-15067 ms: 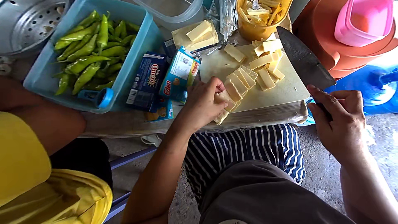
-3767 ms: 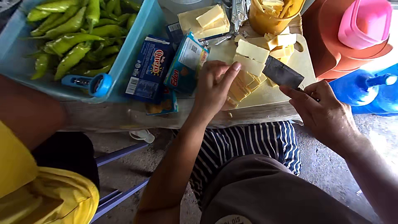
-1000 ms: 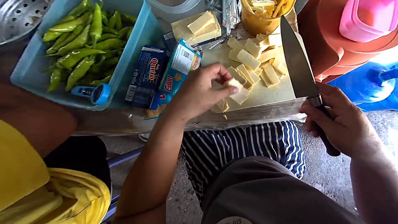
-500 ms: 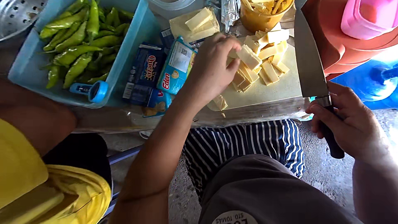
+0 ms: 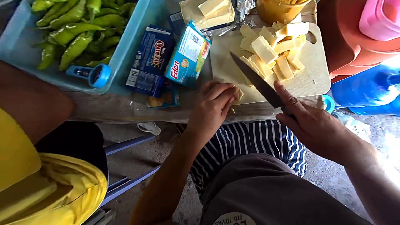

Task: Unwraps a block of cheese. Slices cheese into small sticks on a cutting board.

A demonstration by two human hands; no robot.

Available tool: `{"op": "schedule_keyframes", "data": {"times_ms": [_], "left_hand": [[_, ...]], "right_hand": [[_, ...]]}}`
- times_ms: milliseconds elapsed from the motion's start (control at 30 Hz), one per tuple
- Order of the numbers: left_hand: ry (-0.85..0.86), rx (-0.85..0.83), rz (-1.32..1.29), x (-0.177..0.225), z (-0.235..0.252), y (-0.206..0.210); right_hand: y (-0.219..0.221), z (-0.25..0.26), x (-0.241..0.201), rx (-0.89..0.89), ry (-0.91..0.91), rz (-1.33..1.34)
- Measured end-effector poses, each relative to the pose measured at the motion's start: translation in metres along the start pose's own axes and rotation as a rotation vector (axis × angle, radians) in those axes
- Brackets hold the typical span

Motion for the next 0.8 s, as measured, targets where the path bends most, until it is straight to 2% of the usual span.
{"op": "schedule_keyframes", "data": {"times_ms": [267, 433, 700, 800], "left_hand": [[0.048, 0.164, -0.003, -0.006, -0.006, 0.021], [0.051, 0.156, -0.008, -0.007, -0.007, 0.022], [0.048, 0.143, -0.025, -0.007, -0.007, 0.022], [0.054, 0.157, -0.039, -0.008, -0.008, 0.023]], "right_hand": [[-0.008, 0.017, -0.022, -0.144, 0.016, -0.268], [-0.011, 0.014, -0.031, -0.192, 0.073, -0.368], [-0.005, 0.017, -0.034, -0.228, 0.118, -0.406], [-0.003, 0.020, -0.021, -0.225, 0.063, -0.312]]}}
Point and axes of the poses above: each hand's wrist, its own z-axis towards the middle knuckle, its own y-axis out of the palm, x = y × z, the point moved 1 cm from there along z, towards the middle knuckle, and after that the axes turned 13 degrees about -x, right-handed, at the moved point
